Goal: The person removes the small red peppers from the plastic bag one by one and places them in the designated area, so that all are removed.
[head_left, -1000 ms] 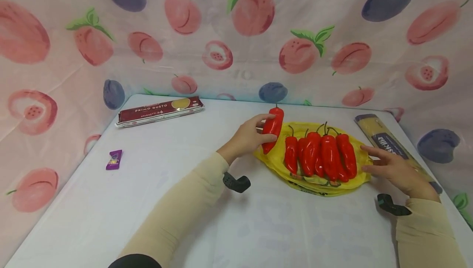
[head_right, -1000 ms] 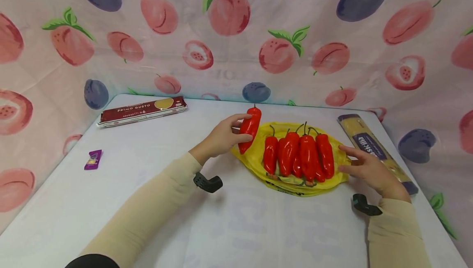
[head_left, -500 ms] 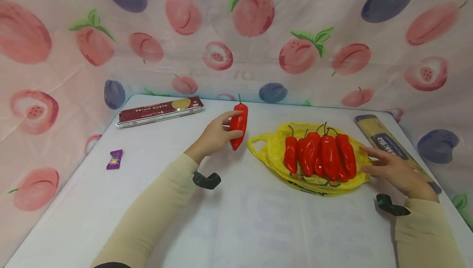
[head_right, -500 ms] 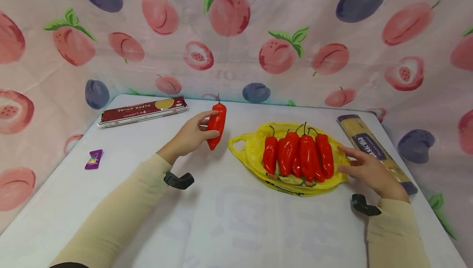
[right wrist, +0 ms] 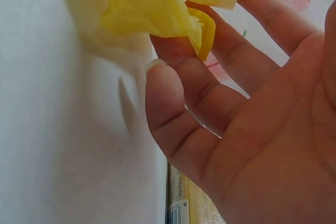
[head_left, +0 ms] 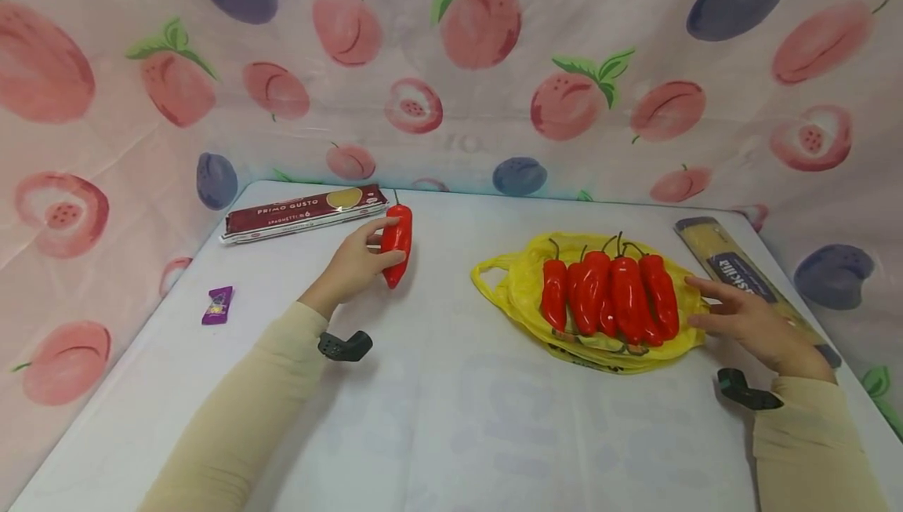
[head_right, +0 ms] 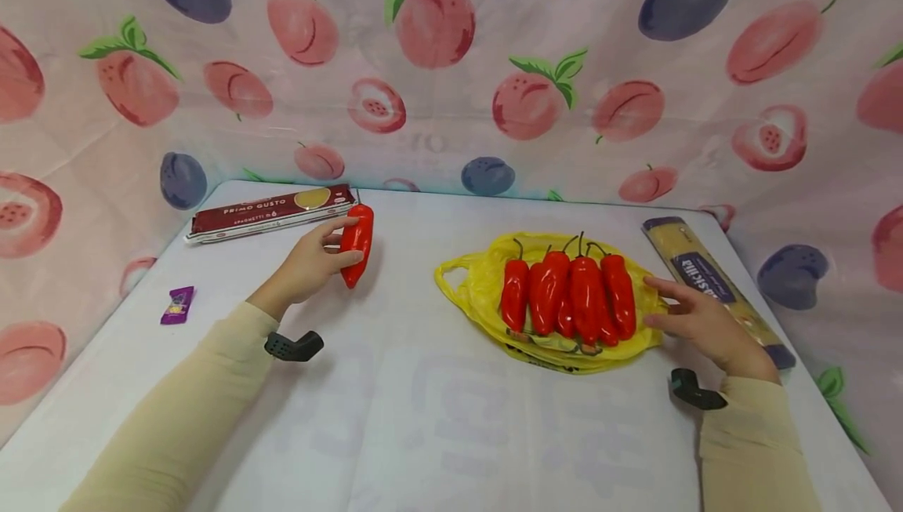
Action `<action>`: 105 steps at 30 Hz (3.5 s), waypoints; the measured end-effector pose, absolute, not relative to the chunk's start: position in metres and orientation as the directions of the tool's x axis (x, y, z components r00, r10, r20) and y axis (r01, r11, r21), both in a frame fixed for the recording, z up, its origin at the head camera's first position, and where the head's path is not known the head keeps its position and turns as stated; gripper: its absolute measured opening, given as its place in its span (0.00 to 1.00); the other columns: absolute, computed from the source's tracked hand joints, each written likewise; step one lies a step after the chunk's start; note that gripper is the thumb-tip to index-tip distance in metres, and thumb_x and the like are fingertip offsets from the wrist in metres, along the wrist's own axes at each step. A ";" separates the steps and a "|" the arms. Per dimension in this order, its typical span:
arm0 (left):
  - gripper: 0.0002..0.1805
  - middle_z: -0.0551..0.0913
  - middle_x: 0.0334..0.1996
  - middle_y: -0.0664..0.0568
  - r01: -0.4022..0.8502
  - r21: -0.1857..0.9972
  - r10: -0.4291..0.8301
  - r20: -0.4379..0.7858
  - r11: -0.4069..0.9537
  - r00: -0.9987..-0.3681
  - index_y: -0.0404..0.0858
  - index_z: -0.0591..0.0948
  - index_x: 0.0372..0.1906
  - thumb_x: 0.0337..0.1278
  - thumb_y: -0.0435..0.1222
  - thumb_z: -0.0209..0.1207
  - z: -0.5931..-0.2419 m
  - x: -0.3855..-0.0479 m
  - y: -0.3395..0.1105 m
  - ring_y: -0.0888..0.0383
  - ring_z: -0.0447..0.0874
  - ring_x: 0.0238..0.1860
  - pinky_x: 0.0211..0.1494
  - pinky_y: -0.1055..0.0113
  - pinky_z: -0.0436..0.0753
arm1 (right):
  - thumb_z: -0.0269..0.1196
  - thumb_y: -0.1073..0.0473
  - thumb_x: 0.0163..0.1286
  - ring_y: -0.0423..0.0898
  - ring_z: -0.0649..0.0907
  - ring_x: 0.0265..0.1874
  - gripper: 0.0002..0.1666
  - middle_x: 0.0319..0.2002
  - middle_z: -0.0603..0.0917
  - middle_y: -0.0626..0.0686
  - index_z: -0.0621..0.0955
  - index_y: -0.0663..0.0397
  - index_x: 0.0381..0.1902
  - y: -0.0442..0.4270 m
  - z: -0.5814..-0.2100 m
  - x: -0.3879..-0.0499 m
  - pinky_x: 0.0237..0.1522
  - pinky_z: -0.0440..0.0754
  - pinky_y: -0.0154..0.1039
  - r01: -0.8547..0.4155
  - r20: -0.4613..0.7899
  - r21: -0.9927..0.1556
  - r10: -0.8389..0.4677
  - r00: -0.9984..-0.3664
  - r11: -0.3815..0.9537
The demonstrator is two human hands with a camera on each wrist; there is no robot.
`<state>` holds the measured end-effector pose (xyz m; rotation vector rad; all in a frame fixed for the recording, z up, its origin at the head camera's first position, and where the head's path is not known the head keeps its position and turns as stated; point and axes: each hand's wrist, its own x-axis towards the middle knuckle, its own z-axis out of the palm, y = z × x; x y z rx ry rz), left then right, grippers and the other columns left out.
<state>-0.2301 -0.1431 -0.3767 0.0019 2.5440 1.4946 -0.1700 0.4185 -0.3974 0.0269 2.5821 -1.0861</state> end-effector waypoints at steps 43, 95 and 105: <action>0.42 0.58 0.71 0.32 -0.258 0.705 0.001 -0.345 0.661 -0.939 0.48 0.54 0.80 0.68 0.44 0.60 -0.399 -0.220 -0.227 0.33 0.55 0.70 0.59 0.41 0.77 | 0.63 0.40 0.70 0.78 0.60 0.64 0.53 0.74 0.50 0.75 0.51 0.57 0.80 0.419 -0.398 -0.168 0.54 0.72 0.72 0.153 -0.324 -0.690 -0.113 -0.939 0.708; 0.40 0.64 0.72 0.42 -0.030 0.771 0.043 -0.074 0.636 -0.996 0.49 0.62 0.77 0.63 0.47 0.65 -0.369 -0.220 -0.184 0.40 0.62 0.71 0.67 0.41 0.68 | 0.63 0.39 0.70 0.79 0.58 0.64 0.55 0.74 0.49 0.76 0.49 0.57 0.80 0.421 -0.397 -0.168 0.53 0.70 0.74 0.160 -0.345 -0.668 -0.112 -0.932 0.727; 0.39 0.67 0.72 0.49 0.074 0.816 0.221 -0.068 0.574 -0.973 0.54 0.65 0.76 0.61 0.45 0.67 -0.362 -0.219 -0.121 0.42 0.67 0.69 0.63 0.46 0.75 | 0.63 0.41 0.71 0.78 0.59 0.64 0.52 0.74 0.50 0.75 0.52 0.59 0.79 0.418 -0.396 -0.169 0.53 0.70 0.75 0.122 -0.311 -0.685 -0.137 -0.940 0.718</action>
